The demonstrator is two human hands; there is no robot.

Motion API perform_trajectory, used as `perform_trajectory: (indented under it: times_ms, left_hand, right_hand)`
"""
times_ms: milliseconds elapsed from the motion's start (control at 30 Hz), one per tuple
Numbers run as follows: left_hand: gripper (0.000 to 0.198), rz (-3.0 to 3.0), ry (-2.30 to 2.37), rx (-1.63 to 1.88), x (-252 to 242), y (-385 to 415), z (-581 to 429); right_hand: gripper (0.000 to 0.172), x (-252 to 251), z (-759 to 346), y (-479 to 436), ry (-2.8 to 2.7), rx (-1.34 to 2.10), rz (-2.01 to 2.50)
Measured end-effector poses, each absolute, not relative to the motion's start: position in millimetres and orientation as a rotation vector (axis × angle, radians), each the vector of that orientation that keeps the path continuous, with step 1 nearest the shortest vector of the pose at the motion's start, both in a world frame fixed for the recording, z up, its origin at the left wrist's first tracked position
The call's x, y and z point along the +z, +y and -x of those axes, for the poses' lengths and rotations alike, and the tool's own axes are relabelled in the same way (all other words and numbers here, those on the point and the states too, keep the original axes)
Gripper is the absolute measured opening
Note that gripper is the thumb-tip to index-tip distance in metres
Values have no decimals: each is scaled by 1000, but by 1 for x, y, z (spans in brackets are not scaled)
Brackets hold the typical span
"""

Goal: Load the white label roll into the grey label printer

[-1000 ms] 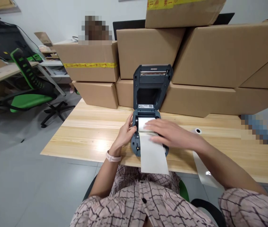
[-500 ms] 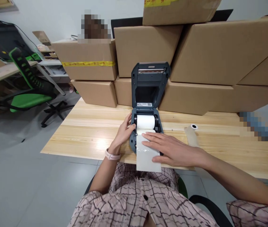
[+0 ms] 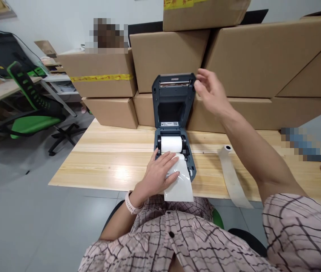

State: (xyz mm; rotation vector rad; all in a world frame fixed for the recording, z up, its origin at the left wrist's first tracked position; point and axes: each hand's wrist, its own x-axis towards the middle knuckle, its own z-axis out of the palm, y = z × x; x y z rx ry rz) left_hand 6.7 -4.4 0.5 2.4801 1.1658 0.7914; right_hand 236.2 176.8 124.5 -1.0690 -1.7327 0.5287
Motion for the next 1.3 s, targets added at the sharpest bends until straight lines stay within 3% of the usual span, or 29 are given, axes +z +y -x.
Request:
perform_trajectory:
  times_ms: [100,200,333,433,500,633,800,1200,1300]
  left_hand:
    - [44,-2558,1197,757,2,-7,-6]
    - [35,-2603,1202,848,0,-19,-4]
    - [12,-2335,1184,1504,-8,-39,7]
    - [17,-1862,1286,1941,-10,-43,12]
    - [37,-1633,1302,1882,-11,-38,10]
    - [80,-1284,1213,1443,-14,-22,-5]
    - [103,-1087,1106,1352,-18,-22,-14]
    - [91,-1175,1201,1437,-29,-37,-12]
    - [61,-1107,1494,1506,-32,-66,-8]
  right_hand:
    - [51,123,-220,208,-1740,710,987]
    - [52,125,-218,191,-1726,624,984]
    - [57,108,-232,107,-1874,495,948]
    - [49,71,-238,36,-2131,469,964]
    - [45,41,-237,3,-2257,327,947]
    - [48,-2,-227,-18,-2187,164,892]
    - [51,-23,-218,-17,-2009,214,878]
    - [49,-29,-210,-16,-1895,224,802]
    - [49,-26,-210,-16,-1884,249,808]
